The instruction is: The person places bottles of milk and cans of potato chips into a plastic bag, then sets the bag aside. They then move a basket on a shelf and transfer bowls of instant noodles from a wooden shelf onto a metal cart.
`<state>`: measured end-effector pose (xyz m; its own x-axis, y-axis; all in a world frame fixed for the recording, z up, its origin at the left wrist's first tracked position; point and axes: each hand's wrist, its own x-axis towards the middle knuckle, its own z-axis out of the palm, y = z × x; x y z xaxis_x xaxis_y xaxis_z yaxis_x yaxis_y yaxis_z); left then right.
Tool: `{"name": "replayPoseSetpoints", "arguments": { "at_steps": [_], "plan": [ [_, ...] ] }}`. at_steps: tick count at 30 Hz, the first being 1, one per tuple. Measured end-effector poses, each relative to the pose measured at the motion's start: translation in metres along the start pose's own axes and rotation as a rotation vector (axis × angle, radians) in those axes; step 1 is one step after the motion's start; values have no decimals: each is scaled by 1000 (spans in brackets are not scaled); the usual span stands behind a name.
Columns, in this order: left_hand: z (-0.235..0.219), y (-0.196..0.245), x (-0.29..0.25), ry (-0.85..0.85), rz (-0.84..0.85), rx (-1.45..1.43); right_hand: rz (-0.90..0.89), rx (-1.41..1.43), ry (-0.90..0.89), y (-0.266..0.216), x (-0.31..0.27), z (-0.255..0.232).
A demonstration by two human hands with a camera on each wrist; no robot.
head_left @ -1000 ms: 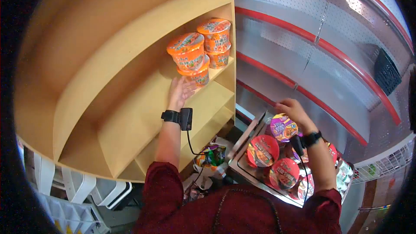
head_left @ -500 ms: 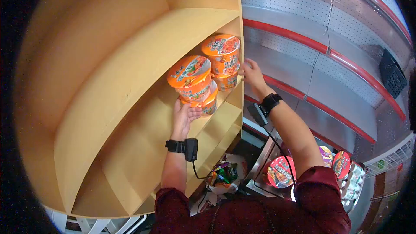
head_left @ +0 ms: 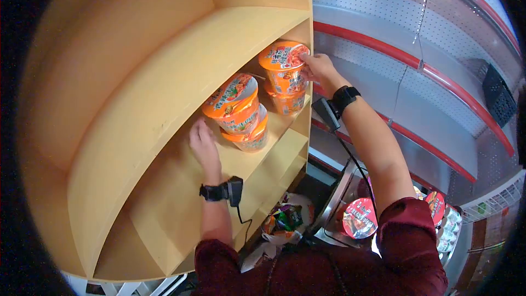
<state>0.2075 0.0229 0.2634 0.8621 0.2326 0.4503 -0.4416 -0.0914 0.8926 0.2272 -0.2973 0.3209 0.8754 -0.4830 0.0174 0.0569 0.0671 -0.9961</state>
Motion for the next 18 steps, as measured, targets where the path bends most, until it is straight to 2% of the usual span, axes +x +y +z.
{"name": "replayPoseSetpoints", "arguments": {
  "at_steps": [1, 4, 6, 8, 10, 12, 13, 14, 16, 17, 18],
  "plan": [
    [2, 10, 7, 36, -214, -160, 3, -3, 1, -2, -1, 0],
    [10, 30, 26, -9, -318, -91, 32, -55, -61, -9, -19, -6],
    [9, 20, 35, -78, -291, -54, -152, -81, -89, -8, -39, -11],
    [6, 9, 45, -177, -273, -14, -161, -45, -81, 0, -45, -27],
    [-1, 24, 42, -179, -433, -129, -338, -381, 25, 3, -59, -54],
    [4, 23, 40, -177, -414, -296, -326, -325, 5, -9, -97, -80],
    [6, 23, 37, -130, -372, -366, -290, -199, -7, -14, -115, -95],
    [5, 30, 35, -85, -353, -211, -257, -75, -18, -19, -134, -110],
    [15, 49, 16, -40, -216, -333, -180, -76, 36, -23, -171, -149],
    [16, 55, 8, -60, -228, -334, -164, -69, 72, -27, -192, -168],
    [15, 61, 0, -148, -155, -408, -151, -61, 107, -30, -215, -185]
  ]
}}
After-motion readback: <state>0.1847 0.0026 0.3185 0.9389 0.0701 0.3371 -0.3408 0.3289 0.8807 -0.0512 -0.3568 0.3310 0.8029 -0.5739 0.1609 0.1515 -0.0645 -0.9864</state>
